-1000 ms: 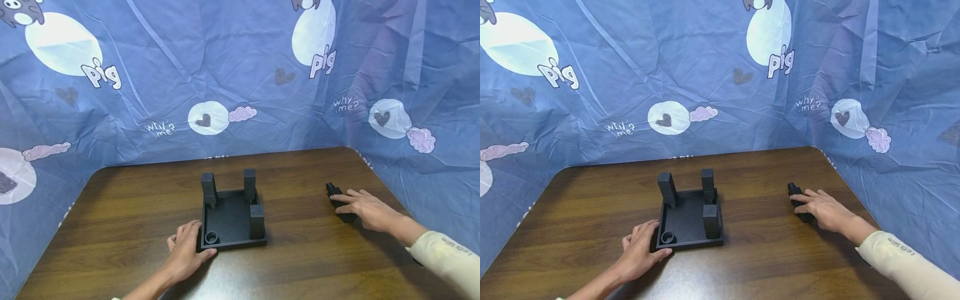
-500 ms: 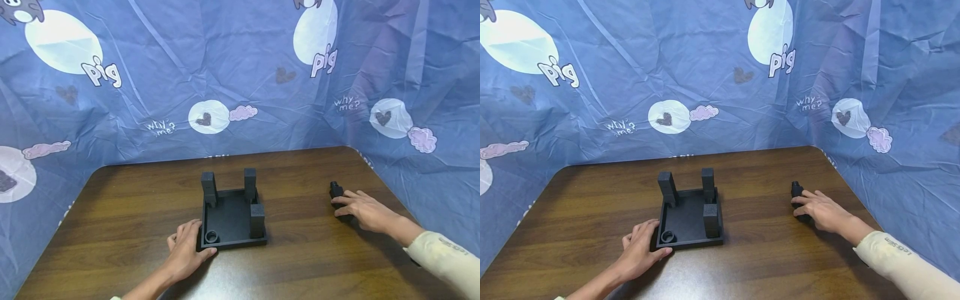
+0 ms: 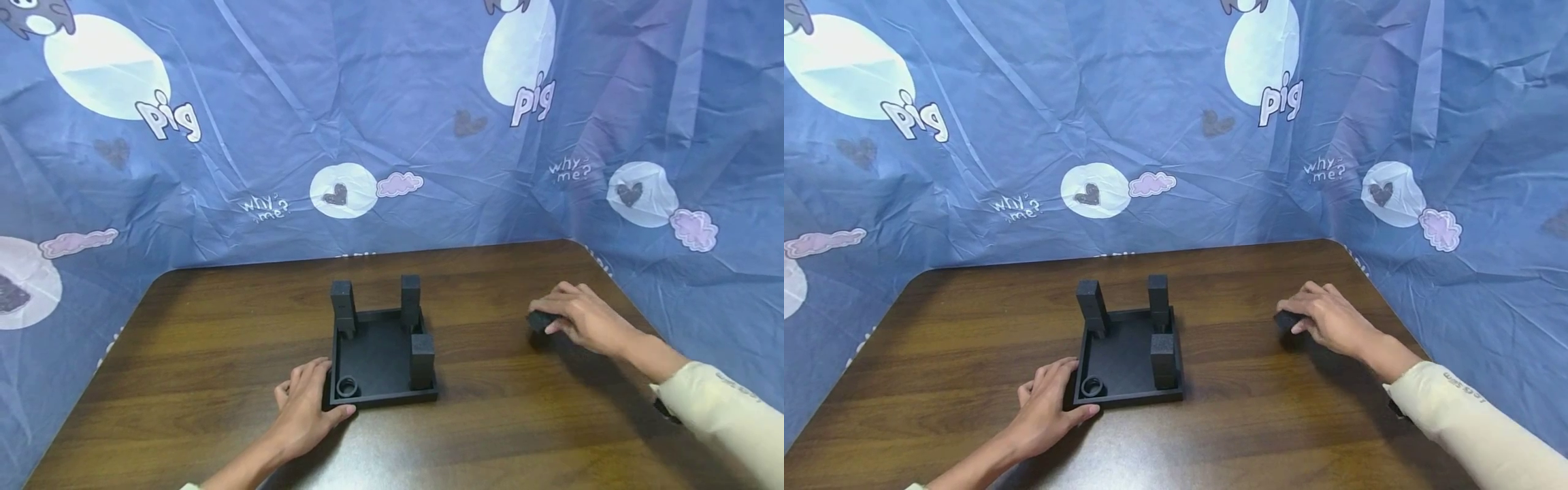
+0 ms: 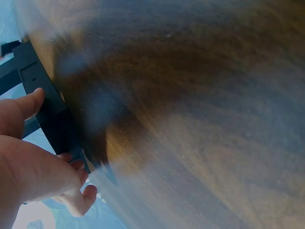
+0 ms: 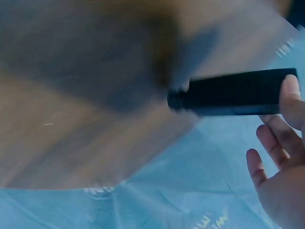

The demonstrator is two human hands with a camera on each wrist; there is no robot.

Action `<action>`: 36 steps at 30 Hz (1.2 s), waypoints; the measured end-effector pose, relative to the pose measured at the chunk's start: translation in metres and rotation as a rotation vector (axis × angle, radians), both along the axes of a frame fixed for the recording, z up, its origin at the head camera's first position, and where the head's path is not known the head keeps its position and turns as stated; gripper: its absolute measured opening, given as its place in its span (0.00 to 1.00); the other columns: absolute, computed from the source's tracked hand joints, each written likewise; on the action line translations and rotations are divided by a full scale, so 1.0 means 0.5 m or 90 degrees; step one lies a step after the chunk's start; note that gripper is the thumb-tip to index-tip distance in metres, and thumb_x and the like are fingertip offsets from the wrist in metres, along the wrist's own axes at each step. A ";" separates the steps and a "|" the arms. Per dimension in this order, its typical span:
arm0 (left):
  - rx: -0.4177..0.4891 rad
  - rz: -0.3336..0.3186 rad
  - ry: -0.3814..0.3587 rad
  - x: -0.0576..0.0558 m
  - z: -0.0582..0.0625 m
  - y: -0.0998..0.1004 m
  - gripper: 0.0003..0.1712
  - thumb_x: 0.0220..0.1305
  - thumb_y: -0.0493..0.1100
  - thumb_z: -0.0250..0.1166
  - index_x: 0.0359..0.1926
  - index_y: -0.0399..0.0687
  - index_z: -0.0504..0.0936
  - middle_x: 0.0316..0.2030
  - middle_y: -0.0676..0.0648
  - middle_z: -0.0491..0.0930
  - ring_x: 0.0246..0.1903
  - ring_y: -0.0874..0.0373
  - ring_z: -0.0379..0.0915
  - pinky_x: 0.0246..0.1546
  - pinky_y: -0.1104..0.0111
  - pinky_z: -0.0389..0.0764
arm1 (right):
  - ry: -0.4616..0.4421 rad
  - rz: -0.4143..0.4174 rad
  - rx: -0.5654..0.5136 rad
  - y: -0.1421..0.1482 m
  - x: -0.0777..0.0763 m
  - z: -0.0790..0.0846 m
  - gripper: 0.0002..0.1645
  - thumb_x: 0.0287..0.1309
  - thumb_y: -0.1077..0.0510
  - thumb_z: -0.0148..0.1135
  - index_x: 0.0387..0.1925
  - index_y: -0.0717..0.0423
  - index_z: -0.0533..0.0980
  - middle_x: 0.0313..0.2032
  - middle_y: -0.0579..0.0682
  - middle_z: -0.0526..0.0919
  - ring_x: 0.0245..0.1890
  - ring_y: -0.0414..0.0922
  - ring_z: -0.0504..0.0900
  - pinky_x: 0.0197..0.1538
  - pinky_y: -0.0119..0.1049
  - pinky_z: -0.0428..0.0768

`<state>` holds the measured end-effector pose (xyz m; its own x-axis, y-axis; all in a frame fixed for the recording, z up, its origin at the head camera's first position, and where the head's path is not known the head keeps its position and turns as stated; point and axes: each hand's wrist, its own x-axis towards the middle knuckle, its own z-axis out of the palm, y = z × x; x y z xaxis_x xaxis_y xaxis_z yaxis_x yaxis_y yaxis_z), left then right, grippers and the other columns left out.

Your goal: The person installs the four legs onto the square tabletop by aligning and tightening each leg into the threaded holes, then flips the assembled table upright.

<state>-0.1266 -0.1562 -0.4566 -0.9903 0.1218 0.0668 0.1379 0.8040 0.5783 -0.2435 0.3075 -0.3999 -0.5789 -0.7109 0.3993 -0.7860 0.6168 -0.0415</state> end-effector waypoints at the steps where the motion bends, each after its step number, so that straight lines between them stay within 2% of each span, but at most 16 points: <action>1: -0.001 0.000 -0.001 0.000 0.000 0.000 0.44 0.52 0.52 0.75 0.64 0.35 0.68 0.64 0.38 0.67 0.63 0.44 0.56 0.53 0.45 0.49 | -0.019 -0.013 -0.045 -0.005 -0.001 0.010 0.28 0.38 0.68 0.76 0.48 0.57 0.81 0.38 0.47 0.84 0.39 0.42 0.75 0.38 0.40 0.68; 4: -0.004 0.001 -0.004 0.000 -0.001 0.000 0.44 0.52 0.52 0.75 0.64 0.35 0.68 0.64 0.38 0.67 0.63 0.44 0.56 0.53 0.45 0.49 | -0.086 -0.076 -0.171 -0.020 -0.003 0.037 0.25 0.44 0.68 0.73 0.49 0.60 0.81 0.34 0.47 0.81 0.33 0.37 0.72 0.36 0.32 0.69; 7: -0.001 0.001 -0.001 0.000 0.000 0.000 0.44 0.52 0.51 0.75 0.64 0.35 0.68 0.64 0.38 0.67 0.63 0.44 0.56 0.53 0.45 0.49 | -0.140 -0.130 -0.263 -0.032 -0.005 0.058 0.22 0.49 0.69 0.70 0.49 0.61 0.81 0.31 0.49 0.78 0.30 0.36 0.70 0.31 0.27 0.69; 9: 0.001 0.001 0.003 -0.001 0.000 0.000 0.44 0.52 0.51 0.75 0.64 0.35 0.68 0.64 0.38 0.67 0.63 0.44 0.56 0.53 0.45 0.49 | -0.165 -0.144 -0.294 -0.038 -0.005 0.069 0.20 0.52 0.69 0.69 0.49 0.61 0.80 0.31 0.50 0.78 0.29 0.36 0.69 0.30 0.26 0.68; 15: -0.002 0.001 -0.002 -0.001 -0.001 0.000 0.44 0.52 0.51 0.75 0.64 0.34 0.68 0.65 0.38 0.66 0.63 0.44 0.55 0.53 0.45 0.49 | -0.249 -0.145 -0.365 -0.062 0.000 0.093 0.19 0.56 0.68 0.66 0.51 0.63 0.79 0.36 0.51 0.82 0.29 0.34 0.77 0.32 0.26 0.73; 19: -0.004 0.002 -0.003 -0.001 -0.002 0.001 0.44 0.52 0.51 0.75 0.64 0.34 0.67 0.65 0.38 0.66 0.63 0.44 0.55 0.53 0.45 0.49 | -0.278 -0.142 -0.391 -0.090 0.005 0.101 0.18 0.57 0.67 0.66 0.51 0.63 0.79 0.36 0.49 0.83 0.29 0.36 0.78 0.32 0.27 0.74; 23: -0.004 0.001 0.002 -0.002 -0.001 0.001 0.44 0.52 0.51 0.75 0.64 0.34 0.68 0.64 0.38 0.67 0.63 0.44 0.56 0.53 0.45 0.49 | -0.309 -0.121 -0.410 -0.127 0.009 0.107 0.18 0.57 0.67 0.66 0.51 0.63 0.79 0.36 0.53 0.83 0.30 0.37 0.78 0.33 0.28 0.75; 36: -0.003 -0.001 0.004 -0.002 -0.002 -0.001 0.44 0.51 0.50 0.76 0.64 0.34 0.68 0.64 0.38 0.67 0.62 0.44 0.57 0.53 0.46 0.50 | -0.387 -0.083 -0.411 -0.233 0.015 0.137 0.20 0.57 0.65 0.67 0.52 0.61 0.79 0.37 0.57 0.85 0.31 0.42 0.81 0.36 0.31 0.77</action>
